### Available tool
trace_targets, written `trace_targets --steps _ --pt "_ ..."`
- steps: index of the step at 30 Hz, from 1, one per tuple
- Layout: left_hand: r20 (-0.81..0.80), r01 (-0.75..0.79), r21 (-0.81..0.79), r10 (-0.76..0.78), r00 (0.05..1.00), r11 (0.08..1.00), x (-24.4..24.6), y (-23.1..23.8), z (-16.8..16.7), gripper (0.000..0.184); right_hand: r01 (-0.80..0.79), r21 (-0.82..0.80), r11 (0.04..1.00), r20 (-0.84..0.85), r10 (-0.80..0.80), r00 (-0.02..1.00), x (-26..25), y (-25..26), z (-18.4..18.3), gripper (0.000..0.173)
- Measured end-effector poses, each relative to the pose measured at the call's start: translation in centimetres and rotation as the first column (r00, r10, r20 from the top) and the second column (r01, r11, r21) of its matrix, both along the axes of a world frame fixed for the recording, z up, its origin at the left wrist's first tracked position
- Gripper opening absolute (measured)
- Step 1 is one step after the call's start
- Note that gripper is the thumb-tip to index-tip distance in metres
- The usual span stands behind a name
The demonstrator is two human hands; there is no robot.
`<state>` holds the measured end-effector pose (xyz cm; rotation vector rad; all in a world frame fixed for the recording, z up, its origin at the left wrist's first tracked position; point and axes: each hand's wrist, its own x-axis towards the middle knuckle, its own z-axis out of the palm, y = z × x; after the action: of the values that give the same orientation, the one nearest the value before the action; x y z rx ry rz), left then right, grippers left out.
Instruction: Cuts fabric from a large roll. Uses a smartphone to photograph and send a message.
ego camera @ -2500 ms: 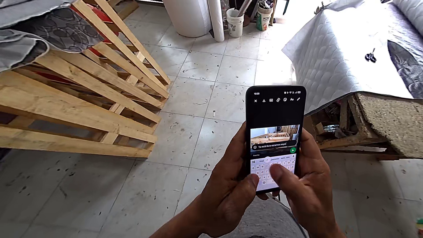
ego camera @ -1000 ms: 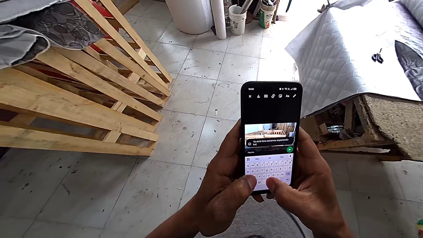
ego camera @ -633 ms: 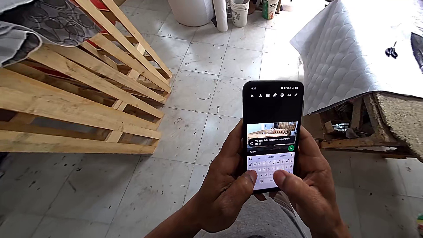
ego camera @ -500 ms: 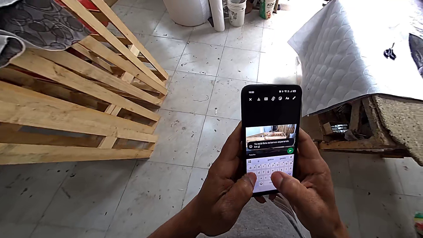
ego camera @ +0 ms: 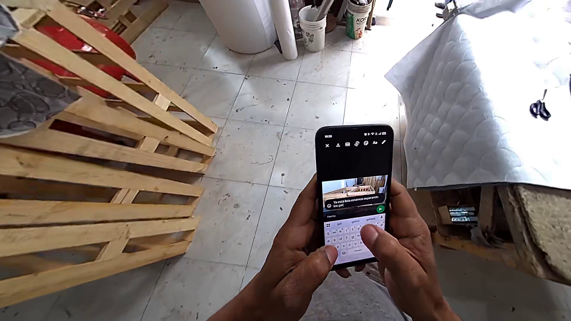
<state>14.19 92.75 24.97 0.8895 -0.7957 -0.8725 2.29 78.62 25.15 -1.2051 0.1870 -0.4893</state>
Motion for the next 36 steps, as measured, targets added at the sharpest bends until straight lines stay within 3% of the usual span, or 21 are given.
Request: trace_targets --steps 7,16,21,26,32,36 --pt "0.048 -0.064 -0.047 0.067 0.997 0.997 6.4 -10.0 1.1 0.074 0.045 -0.073 0.996 0.009 -0.044 0.999 7.7 -9.9 1.6 0.047" --pt "-0.060 -0.054 -0.061 0.050 0.997 0.997 20.3 -22.9 -1.9 0.073 0.086 -0.105 0.991 -0.016 -0.089 0.996 21.2 -23.7 -1.1 0.041" --pt "-0.162 0.054 -0.133 -0.076 0.984 0.990 31.7 -32.3 -2.4 0.075 -0.025 -0.045 0.999 0.073 0.028 0.997 30.6 -33.1 -1.5 0.058" --pt "-0.173 0.165 -0.160 -0.192 0.966 0.973 42.3 -42.5 -0.3 0.079 0.040 -0.155 0.987 0.017 -0.038 0.999 37.9 -41.9 0.8 0.064" --pt "-0.214 0.318 -0.233 -0.367 0.905 0.919 50.9 -54.6 0.0 0.083 0.149 -0.138 0.979 0.091 -0.137 0.986 45.7 -51.8 1.4 0.066" --pt "-0.199 0.282 -0.200 -0.320 0.926 0.939 55.3 -62.1 -0.7 0.084 0.155 -0.239 0.958 0.036 -0.151 0.988 49.8 -59.5 -0.1 0.066"
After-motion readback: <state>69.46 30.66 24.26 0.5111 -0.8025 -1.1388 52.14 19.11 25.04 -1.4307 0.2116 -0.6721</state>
